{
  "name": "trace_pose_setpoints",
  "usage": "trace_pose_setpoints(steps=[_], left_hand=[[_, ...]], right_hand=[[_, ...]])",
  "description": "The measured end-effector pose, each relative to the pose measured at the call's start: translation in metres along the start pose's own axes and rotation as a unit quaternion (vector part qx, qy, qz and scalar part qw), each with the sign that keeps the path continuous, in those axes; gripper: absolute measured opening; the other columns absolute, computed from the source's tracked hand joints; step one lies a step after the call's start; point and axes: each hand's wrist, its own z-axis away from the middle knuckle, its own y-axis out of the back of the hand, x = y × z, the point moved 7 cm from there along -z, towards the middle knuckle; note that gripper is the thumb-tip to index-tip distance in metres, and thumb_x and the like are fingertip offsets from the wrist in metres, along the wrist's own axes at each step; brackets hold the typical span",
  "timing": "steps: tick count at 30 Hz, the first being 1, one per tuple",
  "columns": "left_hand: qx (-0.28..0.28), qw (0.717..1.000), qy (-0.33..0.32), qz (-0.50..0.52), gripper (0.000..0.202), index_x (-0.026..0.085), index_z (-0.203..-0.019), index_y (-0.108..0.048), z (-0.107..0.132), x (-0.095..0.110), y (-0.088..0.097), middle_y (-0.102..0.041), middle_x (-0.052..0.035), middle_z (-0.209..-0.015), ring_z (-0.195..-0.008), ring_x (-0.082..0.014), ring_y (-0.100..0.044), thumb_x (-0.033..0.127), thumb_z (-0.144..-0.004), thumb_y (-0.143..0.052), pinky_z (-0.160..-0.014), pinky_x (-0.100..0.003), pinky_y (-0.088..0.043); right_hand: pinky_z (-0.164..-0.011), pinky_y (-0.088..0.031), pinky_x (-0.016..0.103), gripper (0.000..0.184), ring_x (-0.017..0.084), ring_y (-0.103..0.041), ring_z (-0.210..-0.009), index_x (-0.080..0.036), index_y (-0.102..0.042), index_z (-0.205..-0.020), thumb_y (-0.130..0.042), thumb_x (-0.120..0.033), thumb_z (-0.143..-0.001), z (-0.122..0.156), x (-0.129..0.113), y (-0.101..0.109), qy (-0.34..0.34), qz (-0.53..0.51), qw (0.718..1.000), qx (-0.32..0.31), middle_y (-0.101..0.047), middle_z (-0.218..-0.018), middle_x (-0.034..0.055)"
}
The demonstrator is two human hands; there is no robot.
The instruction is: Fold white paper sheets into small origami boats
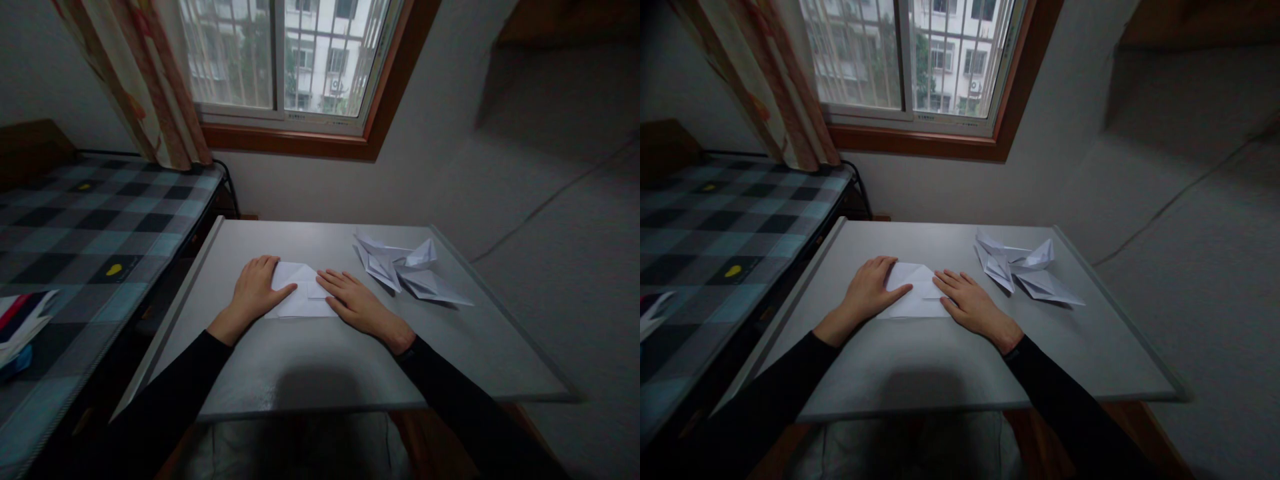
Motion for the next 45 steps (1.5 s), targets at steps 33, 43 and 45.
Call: trace_pose_setpoints(steps=[33, 43, 45], left_hand=[[-0.169, 0.957, -0.215, 0.095, 0.077, 0.027, -0.169, -0.052, 0.026, 0.033, -0.003, -0.053, -0.0116, -0.173, -0.162, -0.0303, -0.051, 0.067, -0.105, -0.066, -0.138, -0.053, -0.036], [-0.125, 0.968, -0.161, 0.15, 0.029, 0.031, -0.118, -0.086, 0.02, 0.026, 0.016, -0.083, -0.0026, -0.136, -0.126, -0.026, -0.079, 0.041, -0.112, -0.06, -0.111, -0.044, -0.063], [-0.114, 0.971, -0.149, 0.149, 0.026, 0.03, -0.116, -0.086, 0.018, 0.024, 0.019, -0.084, -0.0029, -0.129, -0.12, -0.0258, -0.08, 0.038, -0.111, -0.062, -0.107, -0.043, -0.064]], right_hand=[[-0.14, -0.026, 0.063, 0.115, 0.038, -0.035, -0.17, -0.022, -0.019, -0.182, -0.076, -0.074, -0.096, -0.013, -0.014, -0.007, 0.065, 0.004, 0.998, -0.026, -0.028, -0.185, 0.0177], [-0.135, -0.039, 0.061, 0.059, 0.033, -0.056, -0.157, -0.03, -0.063, -0.162, -0.067, -0.058, -0.109, -0.011, -0.007, 0.016, 0.072, -0.147, 0.986, 0.022, -0.062, -0.167, 0.0105], [-0.134, -0.039, 0.061, 0.045, 0.031, -0.058, -0.155, -0.032, -0.071, -0.153, -0.064, -0.051, -0.112, -0.011, -0.004, 0.02, 0.064, -0.197, 0.978, 0.034, -0.066, -0.164, 0.0082]])
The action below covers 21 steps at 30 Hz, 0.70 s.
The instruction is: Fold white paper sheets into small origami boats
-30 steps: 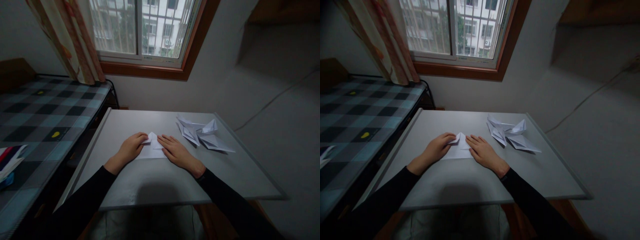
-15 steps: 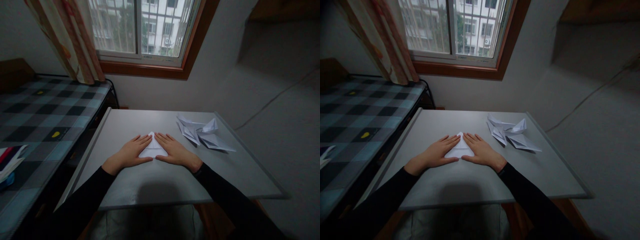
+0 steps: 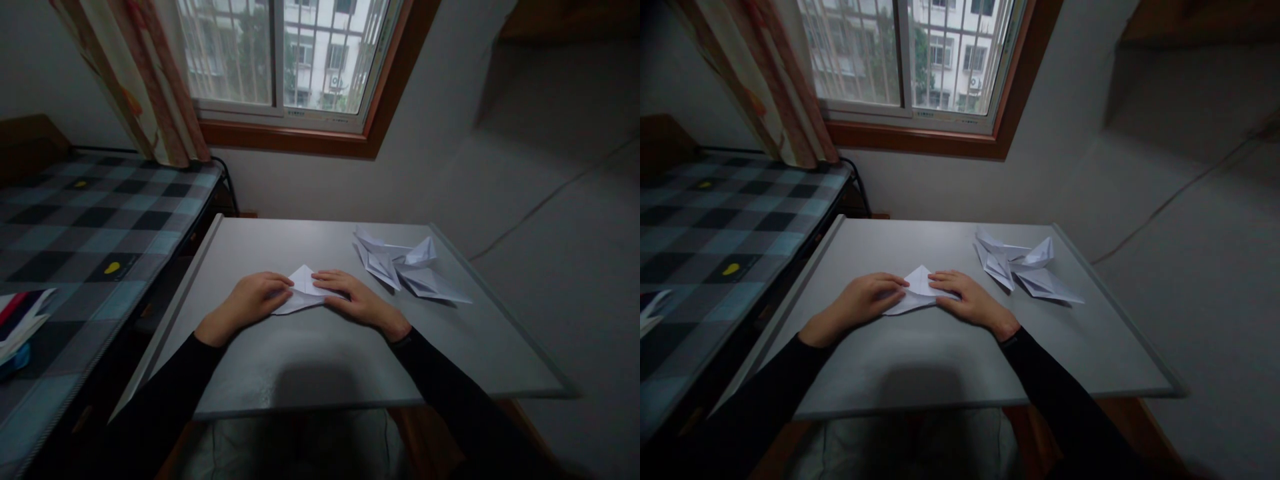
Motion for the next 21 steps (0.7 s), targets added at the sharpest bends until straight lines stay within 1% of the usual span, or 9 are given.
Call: trace_pose_setpoints(steps=[2, 4, 6, 8, 10, 12, 17, 19, 21], left_hand=[[0.013, 1.0, 0.012, -0.001, 0.023, 0.028, -0.116, -0.085, 0.0, -0.002, 0.002, -0.085, -0.0042, -0.125, -0.116, -0.0262, -0.08, 0.037, -0.109, -0.065, -0.105, -0.043, -0.063], [0.021, 1.0, 0.021, -0.002, 0.02, 0.026, -0.114, -0.084, -0.001, -0.007, 0.001, -0.084, -0.0058, -0.123, -0.115, -0.0271, -0.079, 0.036, -0.107, -0.068, -0.104, -0.043, -0.062], [0.031, 0.999, 0.03, -0.008, 0.019, 0.025, -0.114, -0.082, 0.0, -0.012, 0.0, -0.083, -0.0078, -0.124, -0.116, -0.0286, -0.078, 0.036, -0.104, -0.071, -0.105, -0.046, -0.062], [0.043, 0.998, 0.038, -0.024, 0.026, 0.023, -0.122, -0.079, 0.0, -0.017, -0.001, -0.08, -0.0103, -0.131, -0.121, -0.0314, -0.075, 0.038, -0.102, -0.074, -0.109, -0.05, -0.06], [0.049, 0.997, 0.042, -0.043, 0.037, 0.022, -0.133, -0.075, 0.001, -0.02, -0.002, -0.077, -0.0125, -0.141, -0.13, -0.0343, -0.072, 0.04, -0.101, -0.075, -0.113, -0.055, -0.057], [0.043, 0.997, 0.038, -0.051, 0.04, 0.023, -0.138, -0.073, 0.001, -0.02, -0.003, -0.074, -0.0131, -0.149, -0.136, -0.0353, -0.069, 0.042, -0.103, -0.074, -0.117, -0.057, -0.055], [0.031, 0.999, 0.003, -0.044, 0.026, 0.024, -0.127, -0.076, -0.001, -0.009, -0.004, -0.073, -0.0117, -0.149, -0.136, -0.0336, -0.068, 0.036, -0.105, -0.07, -0.118, -0.056, -0.053], [0.03, 0.999, -0.005, -0.03, 0.022, 0.024, -0.123, -0.077, -0.002, -0.005, -0.005, -0.076, -0.0106, -0.142, -0.131, -0.0321, -0.07, 0.035, -0.106, -0.07, -0.116, -0.055, -0.053], [0.031, 0.999, 0.008, -0.016, 0.019, 0.024, -0.118, -0.078, -0.003, -0.006, -0.006, -0.079, -0.0098, -0.129, -0.12, -0.0304, -0.073, 0.035, -0.107, -0.068, -0.109, -0.052, -0.056]], right_hand=[[-0.134, -0.04, 0.06, 0.04, 0.031, -0.059, -0.153, -0.032, -0.074, -0.149, -0.063, -0.045, -0.112, 0.001, 0.005, 0.001, -0.02, -0.044, 0.999, 0.004, -0.068, -0.161, 0.0076], [-0.132, -0.043, 0.059, 0.042, 0.031, -0.062, -0.15, -0.03, -0.072, -0.151, -0.067, -0.039, -0.11, 0.002, 0.011, -0.001, -0.052, -0.07, 0.996, 0.016, -0.07, -0.158, 0.0082], [-0.13, -0.045, 0.057, 0.048, 0.031, -0.064, -0.146, -0.029, -0.069, -0.153, -0.072, -0.033, -0.105, 0.003, 0.016, -0.001, -0.075, -0.067, 0.994, 0.046, -0.07, -0.156, 0.0092], [-0.129, -0.046, 0.056, 0.05, 0.031, -0.065, -0.144, -0.029, -0.069, -0.151, -0.075, -0.029, -0.102, 0.003, 0.017, -0.001, -0.077, -0.047, 0.993, 0.081, -0.071, -0.154, 0.0099], [-0.127, -0.047, 0.056, 0.043, 0.03, -0.065, -0.142, -0.028, -0.071, -0.147, -0.074, -0.029, -0.103, 0.001, 0.015, -0.001, -0.071, -0.037, 0.992, 0.098, -0.072, -0.152, 0.0105], [-0.123, -0.049, 0.056, 0.03, 0.03, -0.068, -0.138, -0.028, -0.076, -0.137, -0.07, -0.03, -0.107, -0.001, 0.014, -0.001, -0.071, -0.034, 0.993, 0.093, -0.074, -0.148, 0.0105], [-0.11, -0.054, 0.05, 0.009, 0.029, -0.071, -0.12, -0.026, -0.083, -0.105, -0.074, -0.027, -0.104, -0.004, 0.0, 0.005, -0.026, 0.029, 0.995, 0.093, -0.081, -0.127, 0.0087], [-0.104, -0.054, 0.048, 0.008, 0.028, -0.072, -0.109, -0.025, -0.082, -0.1, -0.075, -0.026, -0.104, -0.005, -0.003, 0.004, -0.01, 0.045, 0.995, 0.09, -0.082, -0.113, 0.0074], [-0.1, -0.055, 0.046, 0.008, 0.027, -0.072, -0.103, -0.025, -0.082, -0.104, -0.074, -0.026, -0.104, -0.005, -0.001, 0.001, -0.02, 0.046, 0.995, 0.087, -0.082, -0.106, 0.0071]])
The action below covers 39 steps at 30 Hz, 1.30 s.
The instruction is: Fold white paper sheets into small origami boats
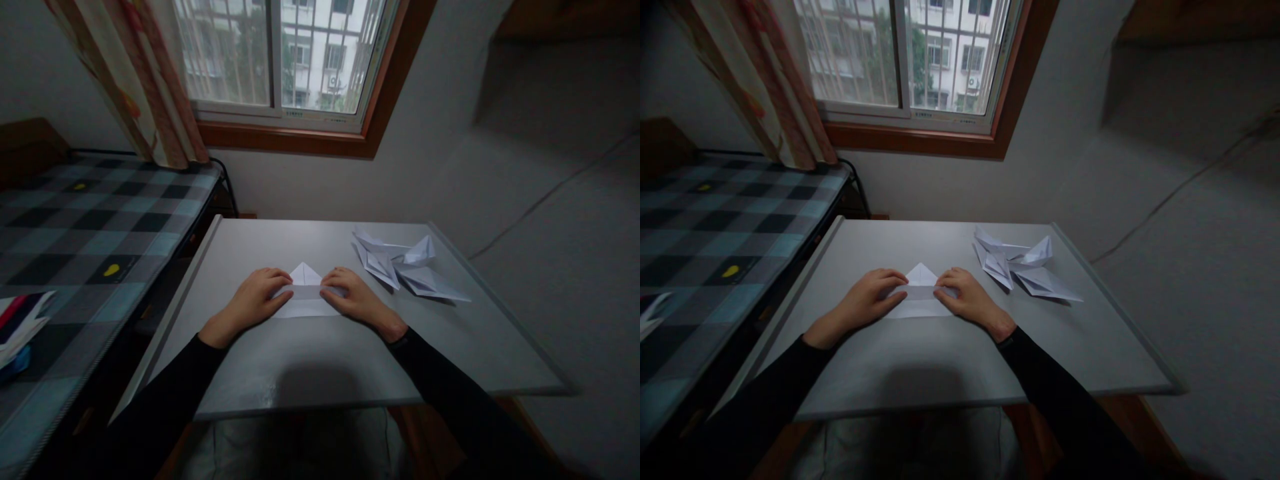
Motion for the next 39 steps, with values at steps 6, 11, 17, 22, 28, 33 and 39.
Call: trace_pose_setpoints(steps=[6, 11, 17, 22, 28, 33, 39], left_hand=[[0.038, 0.997, 0.063, -0.037, 0.026, 0.023, -0.124, -0.077, 0.001, -0.016, 0.0, -0.077, -0.0117, -0.128, -0.123, -0.0341, -0.071, 0.04, -0.103, -0.073, -0.109, -0.054, -0.057], [0.003, 1.0, 0.025, -0.01, 0.053, 0.025, -0.152, -0.064, 0.001, -0.017, -0.01, -0.068, -0.0109, -0.158, -0.157, -0.0385, -0.052, 0.045, -0.104, -0.073, -0.129, -0.061, -0.044], [0.006, 0.996, 0.032, 0.085, 0.068, 0.027, -0.159, -0.057, 0.002, -0.018, -0.014, -0.07, -0.0142, -0.151, -0.138, -0.0346, -0.068, 0.044, -0.098, -0.081, -0.118, -0.056, -0.055], [0.058, 0.991, 0.05, 0.11, 0.061, 0.026, -0.152, -0.062, 0.002, -0.012, -0.008, -0.078, -0.008, -0.12, -0.108, -0.0268, -0.075, 0.033, -0.095, -0.084, -0.097, -0.044, -0.061], [0.18, 0.982, -0.044, 0.024, 0.017, 0.029, -0.118, -0.082, 0.003, 0.007, 0.025, -0.081, -0.006, -0.115, -0.109, -0.0251, -0.073, 0.028, -0.109, -0.068, -0.104, -0.046, -0.055], [0.119, 0.989, -0.053, -0.073, 0.025, 0.035, -0.128, -0.084, 0.004, 0.001, 0.026, -0.079, -0.0077, -0.119, -0.108, -0.0272, -0.07, 0.033, -0.11, -0.066, -0.103, -0.049, -0.054], [-0.02, 0.993, -0.085, -0.077, 0.029, 0.03, -0.127, -0.083, 0.005, -0.001, 0.007, -0.078, -0.0095, -0.12, -0.109, -0.0279, -0.072, 0.022, -0.107, -0.063, -0.098, -0.046, -0.058]], right_hand=[[-0.109, -0.055, 0.053, 0.033, 0.033, -0.07, -0.119, -0.022, -0.074, -0.134, -0.076, -0.026, -0.102, 0.003, 0.015, -0.003, -0.043, 0.052, 0.997, 0.03, -0.079, -0.126, 0.0135], [-0.127, -0.043, 0.063, 0.044, 0.033, -0.065, -0.139, -0.028, -0.064, -0.153, -0.067, -0.028, -0.109, 0.002, 0.014, -0.008, -0.03, 0.064, 0.997, -0.013, -0.072, -0.15, 0.0123], [-0.131, -0.037, 0.065, 0.052, 0.033, -0.067, -0.138, -0.031, -0.063, -0.152, -0.079, -0.033, -0.102, 0.004, 0.017, -0.01, -0.044, 0.001, 0.999, -0.018, -0.072, -0.148, 0.0105], [-0.102, -0.059, 0.048, 0.058, 0.028, -0.07, -0.11, -0.027, -0.064, -0.148, -0.085, -0.025, -0.094, 0.004, 0.017, -0.005, -0.068, -0.055, 0.995, 0.051, -0.075, -0.127, 0.0092], [-0.104, -0.053, 0.053, 0.02, 0.029, -0.067, -0.105, -0.028, -0.076, -0.1, -0.067, -0.011, -0.097, 0.004, -0.01, 0.025, 0.02, 0.027, 0.987, 0.157, -0.076, -0.104, 0.0049], [-0.109, -0.052, 0.06, 0.028, 0.033, -0.066, -0.112, -0.031, -0.08, -0.102, -0.064, -0.009, -0.095, 0.002, -0.006, 0.027, 0.021, 0.102, 0.99, 0.098, -0.077, -0.108, 0.0072], [-0.102, -0.059, 0.048, 0.042, 0.029, -0.071, -0.111, -0.025, -0.081, -0.118, -0.062, -0.002, -0.089, 0.004, 0.006, 0.016, 0.023, 0.076, 0.996, -0.042, -0.079, -0.116, 0.009]])
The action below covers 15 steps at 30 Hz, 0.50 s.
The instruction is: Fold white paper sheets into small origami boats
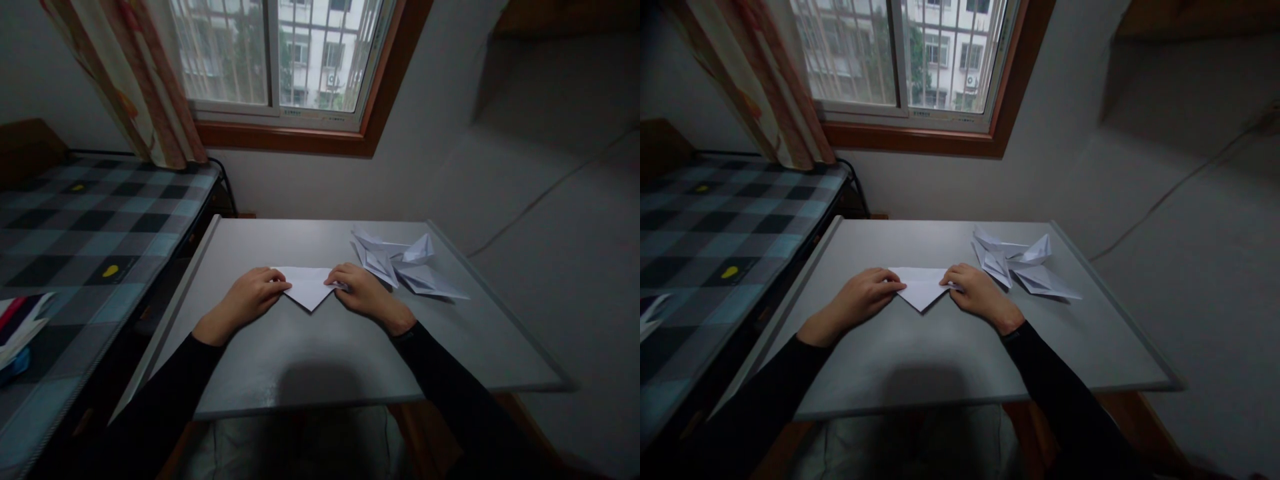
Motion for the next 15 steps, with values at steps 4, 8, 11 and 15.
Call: trace_pose_setpoints(steps=[4, 8, 11, 15], left_hand=[[-0.022, 1.0, 0.005, 0.02, 0.038, 0.029, -0.126, -0.082, 0.003, -0.001, 0.0, -0.078, -0.0087, -0.124, -0.112, -0.0277, -0.074, 0.011, -0.1, -0.062, -0.099, -0.045, -0.06], [-0.04, 0.998, 0.02, 0.041, 0.033, 0.028, -0.115, -0.084, 0.007, -0.005, 0.004, -0.08, -0.0075, -0.119, -0.107, -0.0262, -0.076, 0.011, -0.098, -0.062, -0.095, -0.043, -0.062], [-0.04, 0.998, 0.031, 0.046, 0.028, 0.027, -0.11, -0.086, 0.009, -0.009, 0.007, -0.081, -0.0081, -0.116, -0.103, -0.0265, -0.077, 0.017, -0.101, -0.062, -0.093, -0.044, -0.063], [-0.033, 0.996, 0.037, 0.078, 0.03, 0.027, -0.112, -0.086, 0.008, -0.012, 0.008, -0.081, -0.0089, -0.117, -0.105, -0.0262, -0.078, 0.018, -0.104, -0.058, -0.097, -0.045, -0.062]], right_hand=[[-0.109, -0.059, 0.048, 0.05, 0.028, -0.073, -0.118, -0.025, -0.082, -0.121, -0.06, 0.002, -0.085, 0.005, -0.002, 0.007, 0.006, -0.02, 1.0, -0.016, -0.08, -0.123, 0.0085], [-0.105, -0.061, 0.047, 0.035, 0.025, -0.078, -0.111, -0.025, -0.084, -0.113, -0.065, -0.004, -0.092, 0.01, -0.003, 0.016, -0.015, -0.04, 0.999, -0.013, -0.083, -0.118, 0.0059], [-0.104, -0.061, 0.048, 0.025, 0.025, -0.078, -0.11, -0.027, -0.084, -0.106, -0.069, -0.01, -0.097, 0.013, -0.001, 0.02, -0.022, -0.04, 0.999, -0.011, -0.084, -0.118, 0.0049], [-0.098, -0.062, 0.048, 0.02, 0.026, -0.075, -0.107, -0.028, -0.086, -0.104, -0.068, -0.019, -0.106, 0.014, 0.002, 0.019, -0.013, -0.035, 0.999, -0.016, -0.081, -0.113, 0.0067]])
